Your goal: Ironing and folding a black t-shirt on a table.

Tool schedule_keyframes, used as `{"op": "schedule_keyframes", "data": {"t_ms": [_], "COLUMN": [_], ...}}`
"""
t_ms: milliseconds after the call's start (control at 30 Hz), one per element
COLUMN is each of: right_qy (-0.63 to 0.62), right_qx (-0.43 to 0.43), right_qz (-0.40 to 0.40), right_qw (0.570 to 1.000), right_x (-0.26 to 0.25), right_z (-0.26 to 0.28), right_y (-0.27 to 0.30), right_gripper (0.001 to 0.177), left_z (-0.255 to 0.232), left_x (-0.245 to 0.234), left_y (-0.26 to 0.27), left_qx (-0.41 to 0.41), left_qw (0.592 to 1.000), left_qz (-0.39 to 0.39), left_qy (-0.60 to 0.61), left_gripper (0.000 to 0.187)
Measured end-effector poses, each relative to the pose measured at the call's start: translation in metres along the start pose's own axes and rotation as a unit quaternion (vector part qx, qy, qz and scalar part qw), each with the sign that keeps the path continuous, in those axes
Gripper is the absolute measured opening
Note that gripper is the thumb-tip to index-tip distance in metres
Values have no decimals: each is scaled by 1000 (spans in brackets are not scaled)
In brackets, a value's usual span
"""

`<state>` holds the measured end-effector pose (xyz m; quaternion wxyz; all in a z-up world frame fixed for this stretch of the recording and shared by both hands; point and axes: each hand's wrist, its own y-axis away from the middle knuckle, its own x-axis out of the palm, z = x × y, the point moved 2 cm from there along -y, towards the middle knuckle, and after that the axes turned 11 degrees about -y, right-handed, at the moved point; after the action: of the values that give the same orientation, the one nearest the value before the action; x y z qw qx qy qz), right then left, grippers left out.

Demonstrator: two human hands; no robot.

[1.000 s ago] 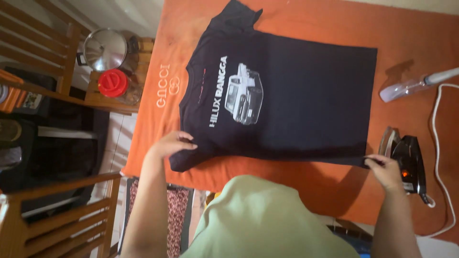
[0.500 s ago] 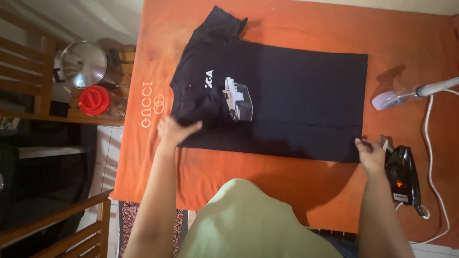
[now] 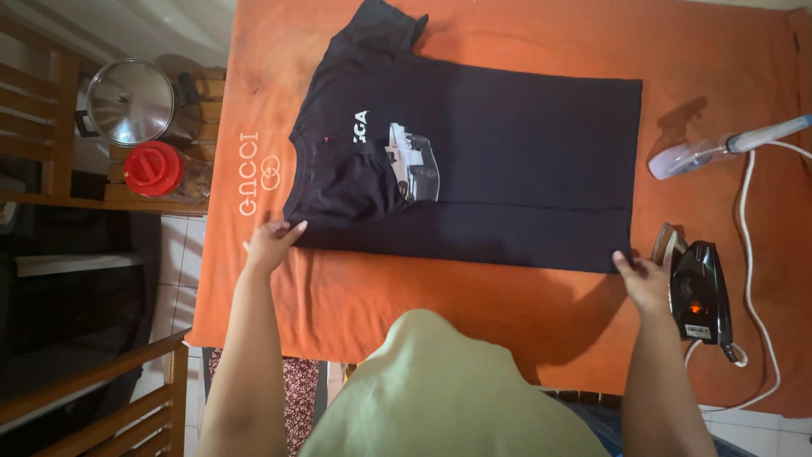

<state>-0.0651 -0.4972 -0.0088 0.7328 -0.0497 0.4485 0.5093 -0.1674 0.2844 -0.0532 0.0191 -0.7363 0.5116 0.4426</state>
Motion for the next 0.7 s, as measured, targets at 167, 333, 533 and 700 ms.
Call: {"op": "schedule_keyframes", "data": {"t_ms": [167,333,533,700], "right_qy": [-81,-200,-205,-145], "right_qx": [27,59,63,98], "right_qz": [38,22,-3,4], "right_qw": [996,978,977,985], "right_x": [4,-4,-31,-61], "right_z": [-4,0,-1,16], "right_y": [0,15,27,61], "right_gripper": [64,54,54,63], "left_z": [-2,-24,-33,-16], "left_x": [0,3,-8,-10], "left_y": [8,30,67,95], "left_qx": [35,72,80,83], "left_qw": [992,989,986,987], "left_qz": [-35,-120,-145,-138], "left_qy": [-118,-39,-1,15], "left_gripper": [41,44,44,45]}}
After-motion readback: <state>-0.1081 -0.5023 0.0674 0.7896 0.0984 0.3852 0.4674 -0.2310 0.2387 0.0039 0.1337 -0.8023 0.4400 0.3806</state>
